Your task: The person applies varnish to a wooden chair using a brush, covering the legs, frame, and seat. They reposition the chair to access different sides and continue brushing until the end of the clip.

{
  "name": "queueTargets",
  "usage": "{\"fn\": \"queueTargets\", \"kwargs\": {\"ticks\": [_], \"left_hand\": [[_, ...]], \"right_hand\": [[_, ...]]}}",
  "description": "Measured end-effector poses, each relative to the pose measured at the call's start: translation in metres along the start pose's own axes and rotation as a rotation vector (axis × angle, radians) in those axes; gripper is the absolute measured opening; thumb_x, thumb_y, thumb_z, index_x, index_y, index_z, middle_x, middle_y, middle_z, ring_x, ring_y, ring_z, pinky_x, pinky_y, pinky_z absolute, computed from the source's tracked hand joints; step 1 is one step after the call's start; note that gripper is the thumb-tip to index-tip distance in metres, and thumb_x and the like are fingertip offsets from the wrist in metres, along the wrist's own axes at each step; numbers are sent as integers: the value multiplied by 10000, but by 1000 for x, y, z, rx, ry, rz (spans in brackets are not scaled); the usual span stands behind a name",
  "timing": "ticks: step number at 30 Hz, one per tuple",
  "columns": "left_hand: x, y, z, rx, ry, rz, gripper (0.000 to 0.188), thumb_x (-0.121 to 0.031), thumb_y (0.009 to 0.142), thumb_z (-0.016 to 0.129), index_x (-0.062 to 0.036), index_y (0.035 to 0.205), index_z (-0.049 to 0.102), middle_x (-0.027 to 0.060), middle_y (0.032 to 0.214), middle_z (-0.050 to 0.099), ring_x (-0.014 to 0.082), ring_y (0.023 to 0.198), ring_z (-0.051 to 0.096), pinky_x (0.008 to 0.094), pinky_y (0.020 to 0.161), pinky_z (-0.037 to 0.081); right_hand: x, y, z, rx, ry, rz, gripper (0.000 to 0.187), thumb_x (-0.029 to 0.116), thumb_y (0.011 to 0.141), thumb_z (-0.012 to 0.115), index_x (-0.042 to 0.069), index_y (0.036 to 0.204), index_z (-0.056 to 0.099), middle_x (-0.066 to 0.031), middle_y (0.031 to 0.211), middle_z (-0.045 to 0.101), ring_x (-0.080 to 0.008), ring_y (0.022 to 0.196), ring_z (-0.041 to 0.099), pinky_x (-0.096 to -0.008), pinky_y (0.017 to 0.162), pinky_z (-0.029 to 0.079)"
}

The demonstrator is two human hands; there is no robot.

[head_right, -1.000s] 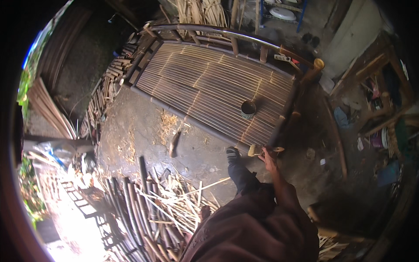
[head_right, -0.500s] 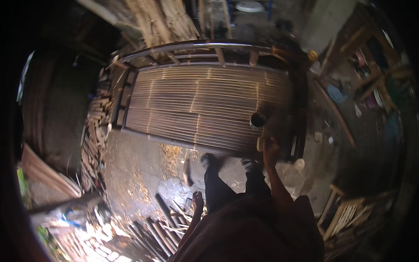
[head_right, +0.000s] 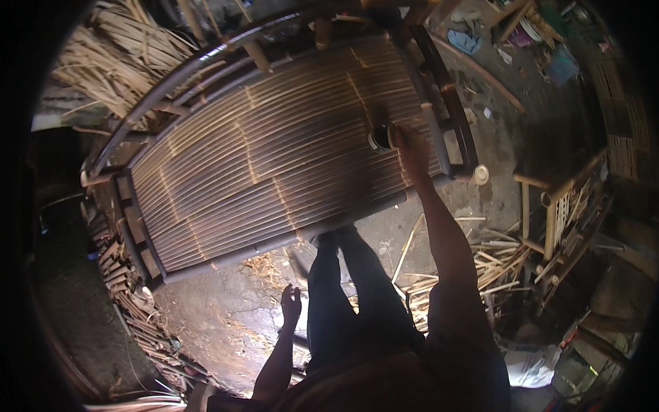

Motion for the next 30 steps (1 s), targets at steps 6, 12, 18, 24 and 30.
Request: {"fn": "queueTargets", "kwargs": {"ticks": [6, 12, 18, 24, 30], "left_hand": [[61, 34, -3, 48, 81, -71, 393, -259, 937, 570, 48, 1181, 553, 264, 1058, 617, 362, 907, 626, 421, 793, 506], [53, 69, 14, 126, 72, -75, 379, -229, 937, 567, 47, 1197, 551, 259, 1083, 618, 342, 934, 631, 407, 811, 505], [24, 121, 28, 174, 16, -67, 413, -244, 939, 561, 37, 1239, 529, 248, 1130, 606, 330, 971, 624, 400, 851, 493], [-12, 177, 29, 122, 83, 73, 420, -260, 933, 574, 33, 1232, 531, 249, 1137, 590, 349, 989, 601, 414, 866, 478], [-59, 245, 26, 83, 270, 287, 375, -212, 936, 573, 49, 1201, 524, 276, 1096, 577, 417, 1024, 560, 456, 893, 452]], "right_hand": [[-66, 14, 44, 1, -169, 28, 263, 261, 860, 644, 90, 1057, 675, -121, 930, 692, -265, 880, 676, -361, 773, 515], [-129, 20, 84, 61, -219, 121, 303, 338, 842, 649, 134, 1064, 679, -123, 937, 691, -271, 865, 677, -372, 771, 523], [-151, 18, 94, 64, -145, 250, 276, 183, 836, 687, 77, 1091, 675, -107, 937, 701, -185, 865, 679, -308, 762, 525], [-161, 15, 104, 70, -119, 308, 336, 299, 819, 691, 136, 1112, 671, -112, 876, 705, -246, 814, 688, -340, 742, 534], [-158, 17, 102, 119, -282, 267, 330, 319, 880, 614, 148, 1161, 633, -143, 874, 696, -305, 834, 679, -380, 746, 529]]}}
Point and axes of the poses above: each hand's wrist, its own y-axis towards the middle knuckle, its own z-axis out of the palm, x = y × z, the point moved 10 cm from there along y, towards the middle knuckle
